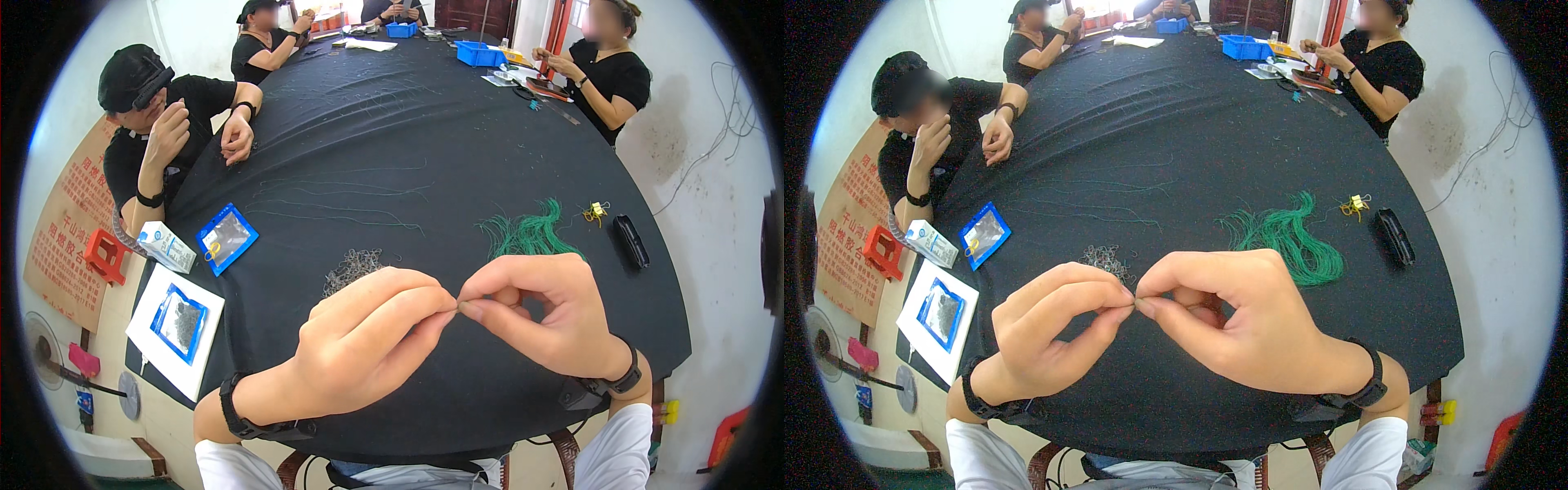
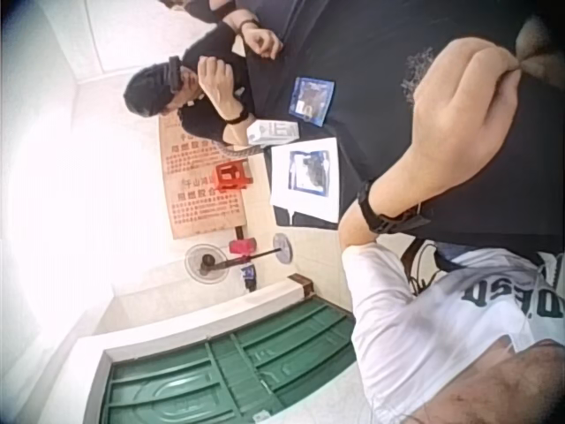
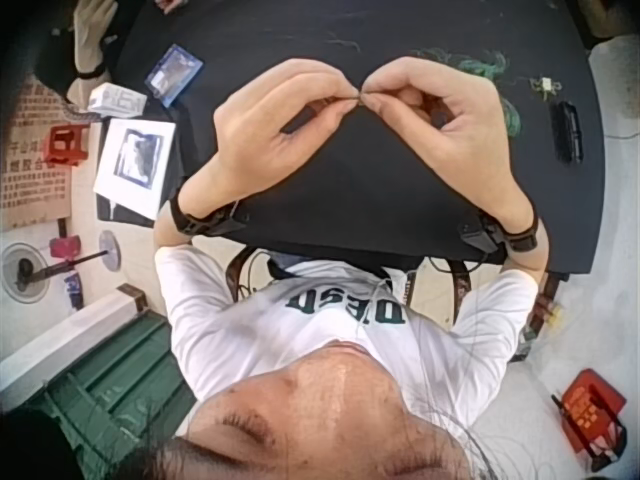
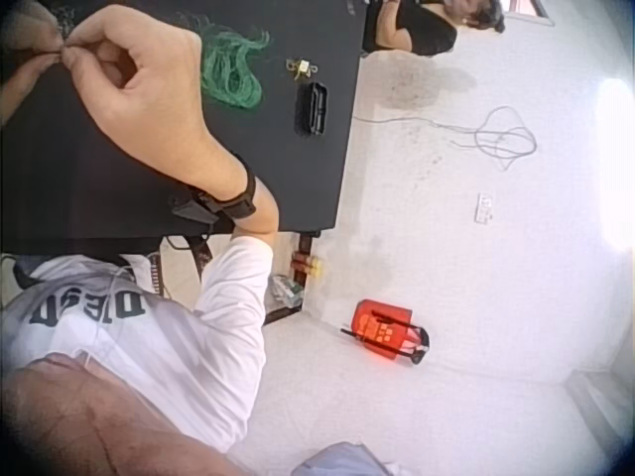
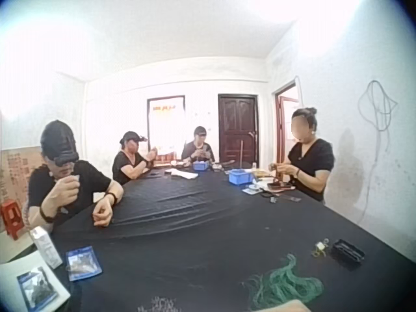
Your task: The person ties thin green strands to small metal hooks by hand at a table, repeating the process with multiple hooks.
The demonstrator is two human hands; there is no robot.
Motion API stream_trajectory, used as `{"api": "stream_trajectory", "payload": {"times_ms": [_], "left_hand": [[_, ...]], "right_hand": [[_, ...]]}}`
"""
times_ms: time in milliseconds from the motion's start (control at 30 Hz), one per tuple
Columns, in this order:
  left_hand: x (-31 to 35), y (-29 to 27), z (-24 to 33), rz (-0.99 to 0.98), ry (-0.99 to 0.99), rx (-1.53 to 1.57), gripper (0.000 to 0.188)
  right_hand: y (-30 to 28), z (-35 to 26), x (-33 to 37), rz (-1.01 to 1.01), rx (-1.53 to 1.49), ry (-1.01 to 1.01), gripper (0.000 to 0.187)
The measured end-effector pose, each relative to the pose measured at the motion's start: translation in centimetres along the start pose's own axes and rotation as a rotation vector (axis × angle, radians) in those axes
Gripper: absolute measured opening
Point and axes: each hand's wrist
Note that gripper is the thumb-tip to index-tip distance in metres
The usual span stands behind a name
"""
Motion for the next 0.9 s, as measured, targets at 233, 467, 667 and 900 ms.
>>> {"api": "stream_trajectory", "payload": {"times_ms": [233, 467, 667, 900], "left_hand": [[-0.1, 0.0, 0.1, -0.018, -0.040, -0.002, 0.017], [0.0, 0.0, -0.1, -0.028, -0.084, -0.016, 0.013], [-0.9, -2.1, -1.7, 0.142, -0.434, 0.211, 0.006], [-0.7, -8.3, -6.9, 0.446, -0.549, 0.488, 0.019]], "right_hand": [[-0.1, 0.1, -0.3, 0.013, 0.071, -0.018, 0.004], [0.0, 0.5, -0.7, 0.001, 0.076, 0.002, 0.003], [-1.4, 1.0, -2.0, 0.001, 0.050, 0.135, 0.007], [-4.1, 4.0, -4.8, -0.043, 0.143, 0.276, 0.014]]}}
Point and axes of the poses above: each hand's wrist, its own x-axis away from the middle knuckle, its own y-axis out of the palm, z = x × y, and after that the axes turned 12 degrees about y, right-handed
